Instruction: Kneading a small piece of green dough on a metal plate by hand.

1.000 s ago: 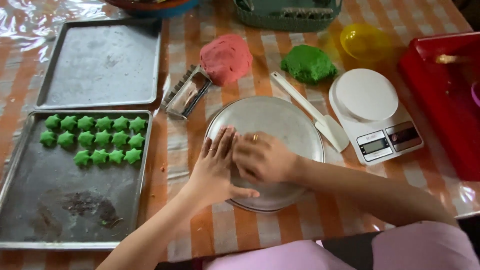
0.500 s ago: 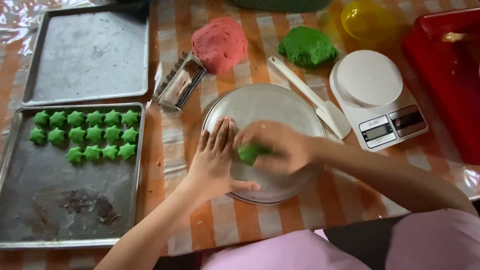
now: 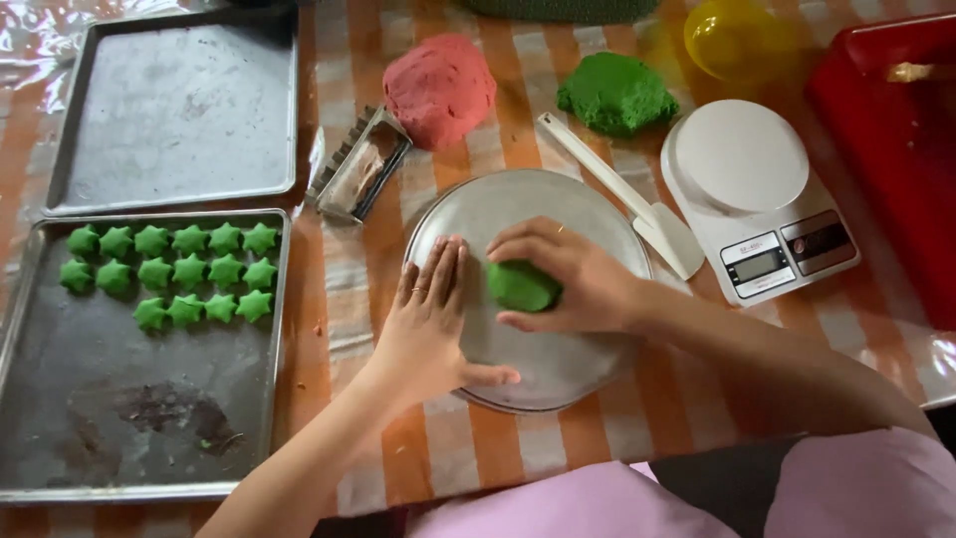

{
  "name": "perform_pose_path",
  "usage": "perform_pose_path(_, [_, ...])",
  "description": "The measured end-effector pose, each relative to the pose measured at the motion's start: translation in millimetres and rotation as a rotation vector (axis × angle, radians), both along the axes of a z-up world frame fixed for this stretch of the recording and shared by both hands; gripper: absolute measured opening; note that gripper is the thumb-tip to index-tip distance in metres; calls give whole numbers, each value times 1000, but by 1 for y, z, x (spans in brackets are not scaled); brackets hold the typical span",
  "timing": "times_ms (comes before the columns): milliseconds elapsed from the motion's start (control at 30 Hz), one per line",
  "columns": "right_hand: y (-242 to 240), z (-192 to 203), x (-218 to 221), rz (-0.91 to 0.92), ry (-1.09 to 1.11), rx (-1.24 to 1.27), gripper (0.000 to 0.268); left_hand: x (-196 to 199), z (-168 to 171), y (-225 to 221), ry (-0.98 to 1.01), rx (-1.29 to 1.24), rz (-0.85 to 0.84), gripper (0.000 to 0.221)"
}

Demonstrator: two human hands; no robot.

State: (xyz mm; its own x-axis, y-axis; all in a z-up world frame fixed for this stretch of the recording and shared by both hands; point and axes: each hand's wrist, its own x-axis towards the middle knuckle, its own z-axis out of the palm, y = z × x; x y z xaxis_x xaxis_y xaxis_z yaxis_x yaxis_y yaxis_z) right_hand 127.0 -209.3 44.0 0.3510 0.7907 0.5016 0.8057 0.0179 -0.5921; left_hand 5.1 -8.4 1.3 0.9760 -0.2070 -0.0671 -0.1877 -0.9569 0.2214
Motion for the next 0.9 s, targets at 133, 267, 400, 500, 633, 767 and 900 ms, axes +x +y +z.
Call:
perform_pose_path(133, [-15, 33, 25, 61, 28, 37, 54, 0, 0, 3, -20, 0, -7, 157])
perform_pose_path(267, [-18, 72, 27, -161, 144, 167, 61, -1, -13, 4, -123, -7, -10, 158])
perform_pose_path(400, [-1, 4, 46, -324, 327, -357, 43, -2, -19, 5, -222, -60, -27, 156])
perform_pose_path(500, [28, -4, -2, -296, 21, -634, 53, -3, -16, 6, -179, -61, -34, 150])
perform_pose_path(633, [6, 5, -48, -365, -708, -203, 35, 1, 5, 7, 50, -31, -5, 154])
perform_pose_path(767, [-21, 14, -38, 147, -454, 22, 25, 2, 3, 7, 28, -36, 0, 152])
perform_pose_path(900, [-41, 9, -12, 103, -119, -62, 35, -2, 9, 5, -16, -41, 11, 149])
